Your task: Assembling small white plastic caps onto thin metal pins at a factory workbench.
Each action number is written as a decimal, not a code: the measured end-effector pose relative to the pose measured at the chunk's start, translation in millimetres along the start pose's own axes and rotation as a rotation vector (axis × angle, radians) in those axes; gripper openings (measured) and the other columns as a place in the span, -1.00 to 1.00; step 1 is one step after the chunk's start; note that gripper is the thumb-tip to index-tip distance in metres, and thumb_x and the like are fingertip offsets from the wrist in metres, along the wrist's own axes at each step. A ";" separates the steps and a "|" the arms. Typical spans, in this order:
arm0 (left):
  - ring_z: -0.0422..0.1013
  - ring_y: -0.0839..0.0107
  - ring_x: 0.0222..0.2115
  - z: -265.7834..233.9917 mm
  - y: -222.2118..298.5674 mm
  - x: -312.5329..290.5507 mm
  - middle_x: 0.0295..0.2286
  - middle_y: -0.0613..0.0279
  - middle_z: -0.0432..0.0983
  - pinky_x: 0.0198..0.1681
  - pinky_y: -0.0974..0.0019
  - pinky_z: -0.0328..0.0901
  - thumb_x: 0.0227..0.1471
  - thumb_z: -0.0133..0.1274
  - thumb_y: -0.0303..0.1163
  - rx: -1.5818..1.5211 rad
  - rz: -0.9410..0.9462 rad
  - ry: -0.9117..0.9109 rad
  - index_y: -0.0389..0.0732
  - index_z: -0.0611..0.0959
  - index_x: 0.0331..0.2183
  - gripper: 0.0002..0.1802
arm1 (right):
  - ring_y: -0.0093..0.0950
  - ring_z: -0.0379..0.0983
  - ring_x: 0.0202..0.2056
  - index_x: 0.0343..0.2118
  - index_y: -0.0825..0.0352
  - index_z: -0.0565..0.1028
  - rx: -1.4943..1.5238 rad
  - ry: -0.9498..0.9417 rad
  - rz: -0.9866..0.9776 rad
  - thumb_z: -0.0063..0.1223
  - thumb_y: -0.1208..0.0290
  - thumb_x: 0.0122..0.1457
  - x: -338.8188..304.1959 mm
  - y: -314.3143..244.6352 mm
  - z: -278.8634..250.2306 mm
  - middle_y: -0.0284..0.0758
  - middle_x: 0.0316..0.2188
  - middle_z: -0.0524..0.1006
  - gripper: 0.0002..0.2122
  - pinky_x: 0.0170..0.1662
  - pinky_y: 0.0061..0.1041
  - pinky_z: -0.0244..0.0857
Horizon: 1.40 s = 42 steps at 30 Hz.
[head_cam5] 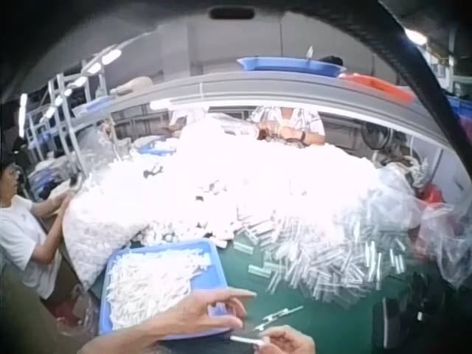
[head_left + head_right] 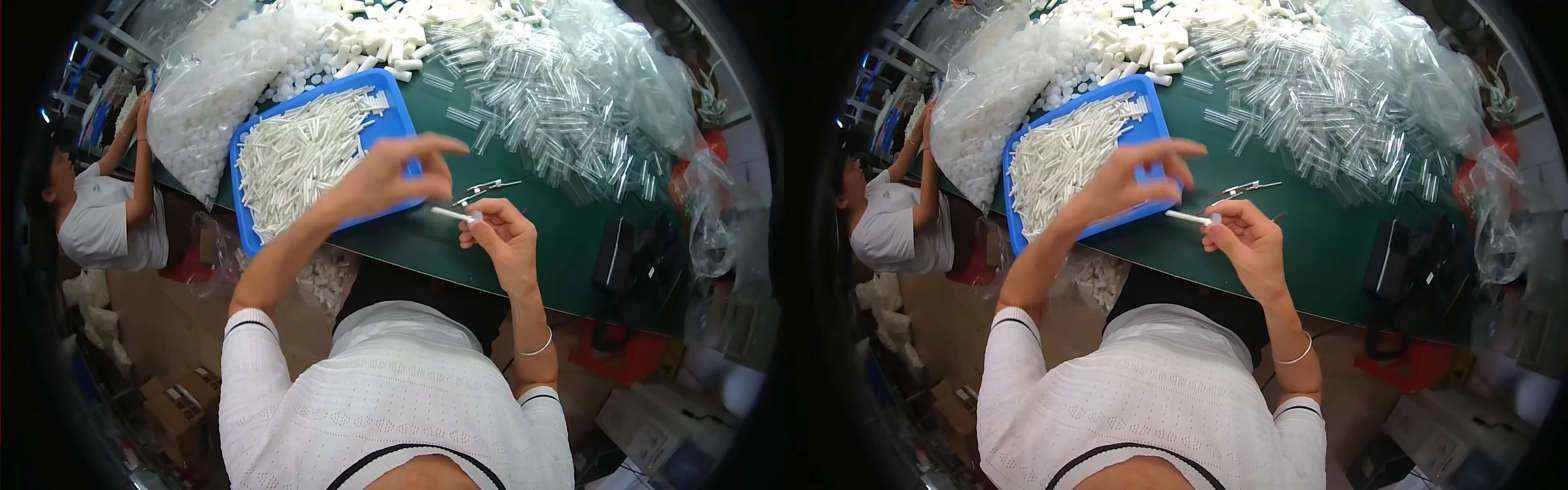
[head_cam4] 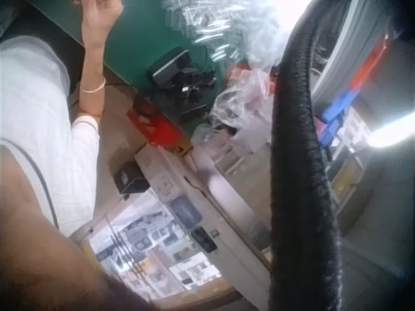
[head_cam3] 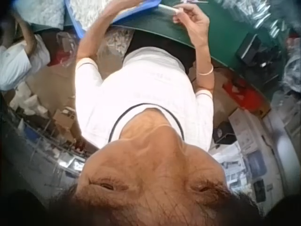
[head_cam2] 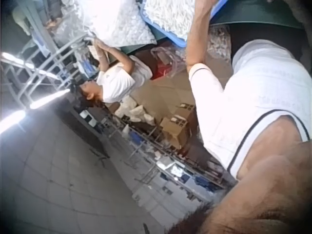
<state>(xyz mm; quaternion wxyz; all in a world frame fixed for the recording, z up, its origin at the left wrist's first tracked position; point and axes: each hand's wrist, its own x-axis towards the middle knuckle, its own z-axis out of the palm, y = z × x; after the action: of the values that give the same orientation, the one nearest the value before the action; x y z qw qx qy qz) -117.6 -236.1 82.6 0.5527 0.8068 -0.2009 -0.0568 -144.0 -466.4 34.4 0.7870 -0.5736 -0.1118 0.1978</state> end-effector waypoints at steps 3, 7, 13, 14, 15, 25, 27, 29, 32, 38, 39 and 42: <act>0.42 0.32 -0.35 -46.2 -61.0 70.8 -0.42 0.21 0.57 -0.26 0.24 0.28 -0.03 0.14 -0.33 0.804 0.135 0.435 -0.15 0.68 -0.33 -0.82 | -0.61 0.43 -0.32 -0.14 0.43 0.45 0.096 0.071 -0.060 0.07 0.64 0.13 5.1 4.7 -8.8 -0.33 -0.30 0.47 -0.78 -0.21 -0.60 0.42; 0.41 0.20 -0.21 -66.7 -108.7 125.8 -0.38 0.10 0.56 -0.19 0.15 0.26 -0.18 0.06 -0.45 1.424 -0.145 0.383 -0.14 0.71 -0.44 -0.82 | -0.62 0.43 -0.26 -0.09 0.44 0.44 0.145 0.078 -0.042 0.10 0.62 0.13 -0.2 11.5 -2.6 -0.34 -0.24 0.48 -0.74 -0.16 -0.61 0.39; 0.45 0.14 -0.26 -66.8 -97.4 120.1 -0.37 0.07 0.57 -0.21 0.08 0.31 -0.14 0.08 -0.38 1.220 -0.118 0.392 -0.20 0.67 -0.46 -0.84 | -0.63 0.44 -0.37 -0.08 0.44 0.46 0.145 0.121 -0.065 0.04 0.56 0.18 -6.8 8.9 -4.7 -0.29 -0.26 0.52 -0.76 -0.28 -0.62 0.40; 0.46 0.27 -0.41 -64.8 -83.0 109.8 -0.47 0.08 0.56 -0.32 0.17 0.35 -0.04 0.13 -0.23 0.908 -0.099 0.336 -0.26 0.62 -0.47 -0.74 | -0.65 0.42 -0.43 -0.10 0.44 0.47 0.134 0.135 -0.105 0.03 0.53 0.20 -8.3 8.7 -11.8 -0.31 -0.31 0.53 -0.78 -0.35 -0.65 0.38; 0.44 0.39 -0.48 -53.6 -70.5 93.4 -0.50 0.15 0.55 -0.39 0.29 0.34 0.04 0.08 -0.23 0.536 -0.116 0.246 -0.27 0.60 -0.42 -0.73 | -0.65 0.42 -0.44 -0.13 0.43 0.49 0.126 0.168 -0.140 0.01 0.51 0.22 -7.9 8.3 -17.7 -0.34 -0.36 0.52 -0.81 -0.39 -0.67 0.37; 0.37 0.59 -0.50 67.8 -7.7 -52.6 -0.39 0.25 0.46 -0.47 0.51 0.31 0.15 -0.04 -0.49 -0.409 -0.254 0.177 -0.27 0.44 -0.11 -0.76 | -0.47 0.57 -0.32 -0.11 0.45 0.42 0.315 0.073 -0.079 0.00 0.40 0.25 -3.0 20.1 13.5 -0.14 -0.22 0.55 -0.75 -0.29 -0.60 0.51; 0.46 0.43 -0.40 76.7 -19.2 -63.2 -0.33 0.16 0.50 -0.37 0.39 0.37 0.00 0.07 -0.68 0.065 0.074 0.301 -0.27 0.47 -0.13 -0.66 | -0.45 0.58 -0.32 -0.10 0.45 0.42 0.338 0.071 -0.037 0.00 0.40 0.24 -5.0 24.0 12.6 -0.14 -0.21 0.55 -0.75 -0.28 -0.60 0.51; 0.50 0.37 -0.36 73.5 -26.1 -66.6 -0.32 0.09 0.53 -0.32 0.41 0.39 -0.04 0.08 -0.71 0.383 0.251 0.338 -0.29 0.53 -0.18 -0.68 | -0.44 0.58 -0.31 -0.09 0.44 0.42 0.360 0.066 0.000 0.00 0.40 0.24 -7.6 24.8 12.4 -0.13 -0.21 0.55 -0.75 -0.27 -0.59 0.51; 0.50 0.28 -0.48 71.7 -20.9 -67.9 -0.44 0.09 0.56 -0.44 0.34 0.35 -0.06 0.10 -0.67 0.093 0.046 0.344 -0.29 0.58 -0.22 -0.72 | -0.40 0.58 -0.27 -0.09 0.44 0.41 0.453 0.025 0.082 0.01 0.40 0.24 -11.9 21.5 10.4 -0.12 -0.20 0.54 -0.74 -0.26 -0.57 0.51; 0.51 0.39 -0.53 64.5 -16.2 -69.2 -0.52 0.15 0.55 -0.49 0.41 0.34 -0.03 0.08 -0.65 0.003 -0.018 0.253 -0.28 0.58 -0.21 -0.73 | -0.38 0.56 -0.23 -0.10 0.47 0.43 0.228 -0.032 0.071 0.02 0.49 0.22 -16.7 13.2 2.7 -0.13 -0.18 0.54 -0.77 -0.22 -0.57 0.50; 0.51 0.39 -0.53 63.7 -15.7 -69.7 -0.52 0.15 0.55 -0.49 0.41 0.34 -0.03 0.08 -0.65 0.002 -0.021 0.252 -0.28 0.58 -0.21 -0.73 | -0.40 0.56 -0.23 -0.11 0.48 0.44 0.205 -0.062 0.075 0.03 0.53 0.20 -16.6 11.6 1.1 -0.14 -0.18 0.54 -0.78 -0.21 -0.57 0.50; 0.49 0.41 -0.57 60.3 -12.9 -67.6 -0.55 0.16 0.54 -0.50 0.42 0.33 -0.02 0.07 -0.65 -0.040 -0.065 0.202 -0.28 0.57 -0.20 -0.73 | -0.43 0.56 -0.23 -0.11 0.49 0.45 0.124 -0.091 0.062 0.06 0.62 0.16 -14.3 11.3 -3.7 -0.16 -0.20 0.54 -0.78 -0.19 -0.59 0.49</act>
<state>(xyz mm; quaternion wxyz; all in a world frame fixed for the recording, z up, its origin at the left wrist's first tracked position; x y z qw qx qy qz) -194.9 -258.4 38.9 0.5839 0.8034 -0.1166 0.0030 -157.4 -472.8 23.3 0.8085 -0.5175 -0.1171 0.2546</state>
